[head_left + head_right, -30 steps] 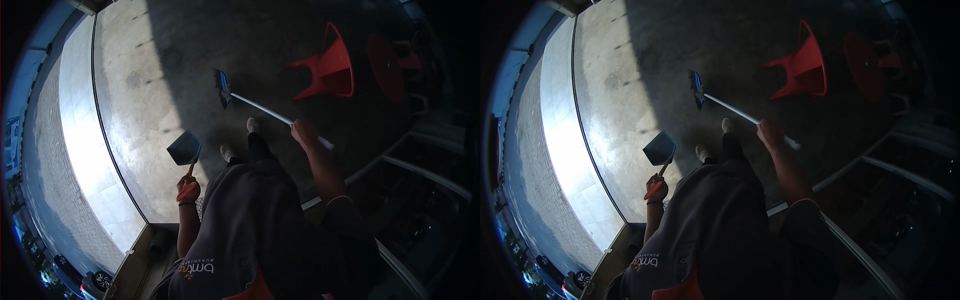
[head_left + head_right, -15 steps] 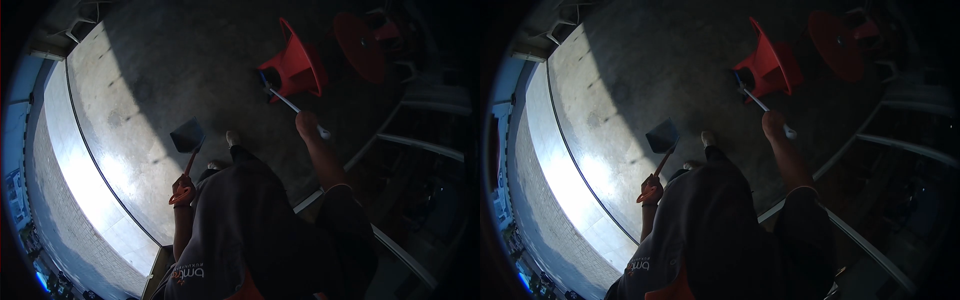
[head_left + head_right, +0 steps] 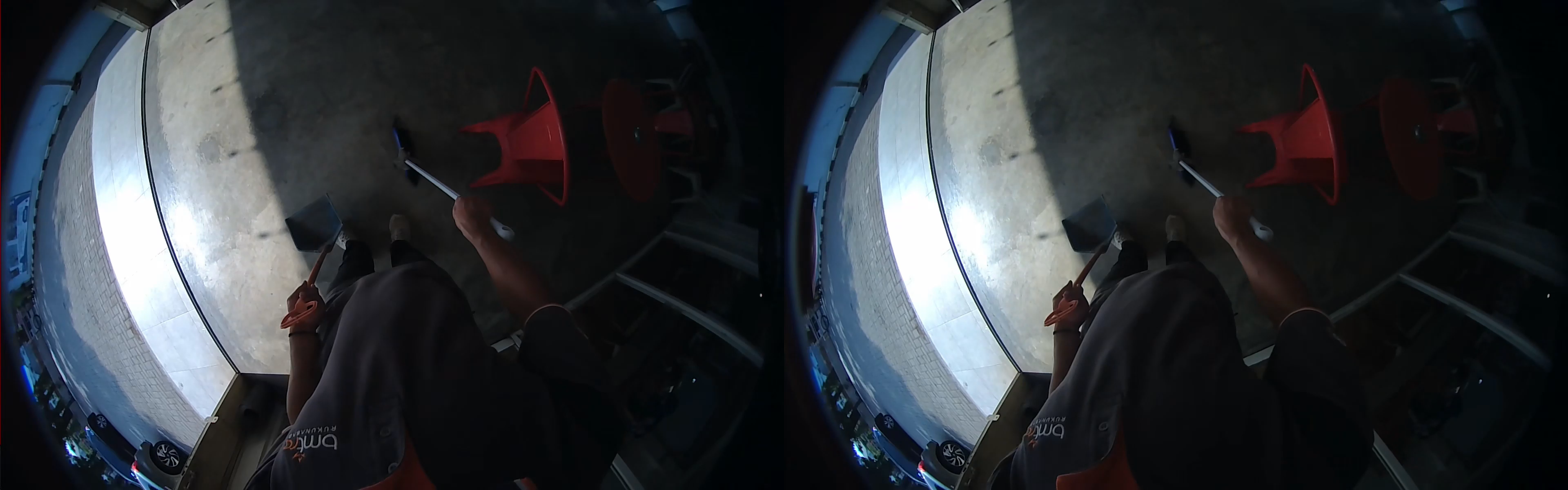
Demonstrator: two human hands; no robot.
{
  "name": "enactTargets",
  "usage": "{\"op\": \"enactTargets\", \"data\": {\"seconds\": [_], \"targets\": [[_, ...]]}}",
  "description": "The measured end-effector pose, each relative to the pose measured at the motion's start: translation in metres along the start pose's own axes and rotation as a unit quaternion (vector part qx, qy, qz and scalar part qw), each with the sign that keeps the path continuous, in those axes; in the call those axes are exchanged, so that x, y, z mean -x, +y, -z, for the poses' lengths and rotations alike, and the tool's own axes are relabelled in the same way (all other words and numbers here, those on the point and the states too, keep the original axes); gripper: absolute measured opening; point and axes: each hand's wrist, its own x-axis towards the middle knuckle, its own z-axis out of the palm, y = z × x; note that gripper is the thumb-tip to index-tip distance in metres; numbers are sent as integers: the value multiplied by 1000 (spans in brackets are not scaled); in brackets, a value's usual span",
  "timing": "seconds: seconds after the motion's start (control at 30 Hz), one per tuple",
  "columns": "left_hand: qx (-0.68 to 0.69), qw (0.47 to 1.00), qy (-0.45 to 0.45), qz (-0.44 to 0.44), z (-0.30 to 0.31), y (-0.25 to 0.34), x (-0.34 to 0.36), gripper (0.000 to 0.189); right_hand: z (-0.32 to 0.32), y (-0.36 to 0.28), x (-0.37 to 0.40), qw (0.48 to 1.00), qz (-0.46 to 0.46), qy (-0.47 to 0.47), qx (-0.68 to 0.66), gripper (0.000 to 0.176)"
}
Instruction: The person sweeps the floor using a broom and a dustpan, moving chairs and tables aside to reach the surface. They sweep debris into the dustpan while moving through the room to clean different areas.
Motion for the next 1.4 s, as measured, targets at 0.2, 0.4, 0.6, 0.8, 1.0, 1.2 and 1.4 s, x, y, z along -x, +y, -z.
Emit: {"op": "enactTargets", "data": {"seconds": [0.2,0.4,0.6,0.8,1.0,1.2,1.4], "targets": [[-30,989,38,-142,-30,21,50,16,29,-145,-54,992,115,21,-39,17],[25,980,-5,-195,-9,68,95,17,40,-300,-97,965,238,-47,-97,17],[29,972,-2,-233,-1,87,118,20,83,-369,-99,952,171,-210,-143,27],[-12,979,4,-204,-23,106,98,18,112,-283,-97,958,104,-235,-128,37],[-38,979,67,-191,-68,117,45,39,136,-157,-88,976,-27,-201,-77,36],[-91,986,84,-108,-133,107,-35,20,124,-46,-105,978,-140,-144,-58,25],[-115,991,49,-44,-210,54,-110,14,93,57,-156,981,-195,-7,-22,16]]}}
